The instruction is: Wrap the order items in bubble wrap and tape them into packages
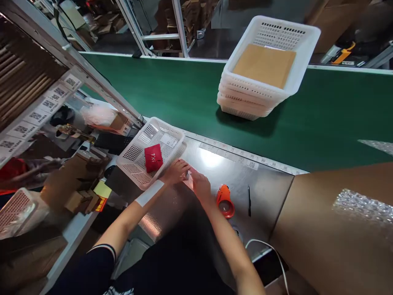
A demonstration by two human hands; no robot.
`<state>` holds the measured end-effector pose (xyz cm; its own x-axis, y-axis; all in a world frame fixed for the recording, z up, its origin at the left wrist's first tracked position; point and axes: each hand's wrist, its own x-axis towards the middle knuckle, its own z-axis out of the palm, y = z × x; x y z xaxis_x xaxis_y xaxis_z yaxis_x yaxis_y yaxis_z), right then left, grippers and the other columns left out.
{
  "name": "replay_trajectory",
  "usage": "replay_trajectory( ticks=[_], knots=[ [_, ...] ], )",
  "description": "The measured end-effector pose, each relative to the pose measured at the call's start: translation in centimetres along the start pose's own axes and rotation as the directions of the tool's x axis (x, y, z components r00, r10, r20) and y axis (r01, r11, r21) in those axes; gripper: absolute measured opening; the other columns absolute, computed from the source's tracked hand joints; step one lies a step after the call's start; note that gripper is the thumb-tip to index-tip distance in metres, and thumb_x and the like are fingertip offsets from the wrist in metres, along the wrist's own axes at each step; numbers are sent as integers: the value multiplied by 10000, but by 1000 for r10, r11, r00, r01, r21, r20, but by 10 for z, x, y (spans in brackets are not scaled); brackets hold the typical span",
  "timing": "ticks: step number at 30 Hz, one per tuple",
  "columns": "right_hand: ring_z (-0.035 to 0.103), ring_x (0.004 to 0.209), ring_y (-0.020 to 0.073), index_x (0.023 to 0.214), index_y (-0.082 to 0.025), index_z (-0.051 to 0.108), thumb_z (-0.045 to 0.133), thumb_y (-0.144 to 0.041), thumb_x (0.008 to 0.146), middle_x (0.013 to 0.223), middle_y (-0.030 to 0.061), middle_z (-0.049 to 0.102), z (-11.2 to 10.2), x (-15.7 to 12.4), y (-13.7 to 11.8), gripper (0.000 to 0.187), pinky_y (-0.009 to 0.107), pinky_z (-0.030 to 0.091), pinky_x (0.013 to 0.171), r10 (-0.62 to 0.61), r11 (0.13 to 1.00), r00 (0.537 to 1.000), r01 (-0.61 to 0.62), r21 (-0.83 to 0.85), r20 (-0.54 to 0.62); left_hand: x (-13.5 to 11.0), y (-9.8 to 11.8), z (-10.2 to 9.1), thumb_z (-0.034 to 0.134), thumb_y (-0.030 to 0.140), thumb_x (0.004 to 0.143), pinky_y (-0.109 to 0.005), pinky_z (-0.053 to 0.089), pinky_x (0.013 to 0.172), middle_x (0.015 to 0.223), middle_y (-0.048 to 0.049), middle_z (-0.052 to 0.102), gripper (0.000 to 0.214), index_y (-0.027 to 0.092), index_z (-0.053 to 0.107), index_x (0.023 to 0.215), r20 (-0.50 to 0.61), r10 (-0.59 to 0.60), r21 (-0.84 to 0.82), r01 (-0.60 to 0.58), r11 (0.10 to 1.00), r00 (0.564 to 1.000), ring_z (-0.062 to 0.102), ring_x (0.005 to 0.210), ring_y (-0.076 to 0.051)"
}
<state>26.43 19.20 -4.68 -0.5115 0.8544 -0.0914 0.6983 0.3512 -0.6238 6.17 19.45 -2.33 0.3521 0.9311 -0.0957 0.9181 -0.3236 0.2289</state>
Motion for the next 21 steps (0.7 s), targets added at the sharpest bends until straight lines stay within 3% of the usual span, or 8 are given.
replay_trajectory(
  ticks=[3,6,9,12,14,17,19,21],
  knots=[
    [627,1264,244,1335,-261,719,452,-102,983,1366,67,719,19,-21,-5,470,403,473,1111,-156,987,986,153,-50,-66,-37,3,13,588,227,955,-548,282,1296,1530,-116,592,475,217,608,1429,-7,-40,3,40,999,999,479,1484,-319],
    [631,1250,247,1351,-303,713,447,-113,990,1355,53,720,39,-40,-10,487,427,497,1082,-209,976,977,205,-79,-46,-70,3,30,444,155,999,-541,325,1285,1547,-87,594,485,242,611,1446,-23,-104,-29,104,994,994,476,1503,-296],
    [643,1226,271,1260,-262,764,473,-173,1004,1312,96,731,50,-54,-16,397,443,518,1045,-237,968,971,234,-91,-27,-94,4,48,399,130,1006,-554,346,1275,1539,-103,600,506,228,621,1450,-61,-144,-53,141,989,988,467,1512,-295],
    [653,1204,271,1212,-218,775,505,-269,1019,1290,128,729,47,-47,-19,336,440,514,1056,-241,970,969,239,-47,-44,-108,7,63,389,119,1000,-548,348,1277,1561,-105,578,508,192,628,1442,-114,-167,-70,159,985,979,453,1521,-306],
    [629,1257,279,1272,-193,739,567,-315,991,1359,144,690,38,-28,-19,352,447,494,1097,-169,986,984,169,-12,-54,-115,10,71,399,125,1004,-537,350,1278,1573,-91,567,497,196,633,1437,-148,-176,-87,164,983,973,446,1526,-298],
    [589,1322,312,1413,-169,625,751,-342,839,1434,160,639,28,7,-19,612,462,483,1112,-74,997,991,70,42,108,-129,16,80,431,147,1019,-512,363,1273,1583,-72,556,494,246,617,1466,-191,-227,-124,206,971,955,451,1525,-268],
    [622,1249,316,1434,-166,586,819,-336,754,1359,146,682,27,22,-21,739,451,511,1053,-90,995,951,72,74,294,-142,21,86,444,156,1025,-490,373,1267,1606,-60,528,515,278,585,1505,-198,-286,-155,258,954,938,446,1528,-257],
    [643,1169,304,1429,-169,569,832,-342,735,1282,126,711,33,25,-26,762,429,520,997,-102,995,912,88,52,397,-155,27,91,448,157,1022,-479,382,1258,1634,-49,493,543,302,557,1534,-173,-352,-190,320,928,920,451,1522,-258]
  ],
)
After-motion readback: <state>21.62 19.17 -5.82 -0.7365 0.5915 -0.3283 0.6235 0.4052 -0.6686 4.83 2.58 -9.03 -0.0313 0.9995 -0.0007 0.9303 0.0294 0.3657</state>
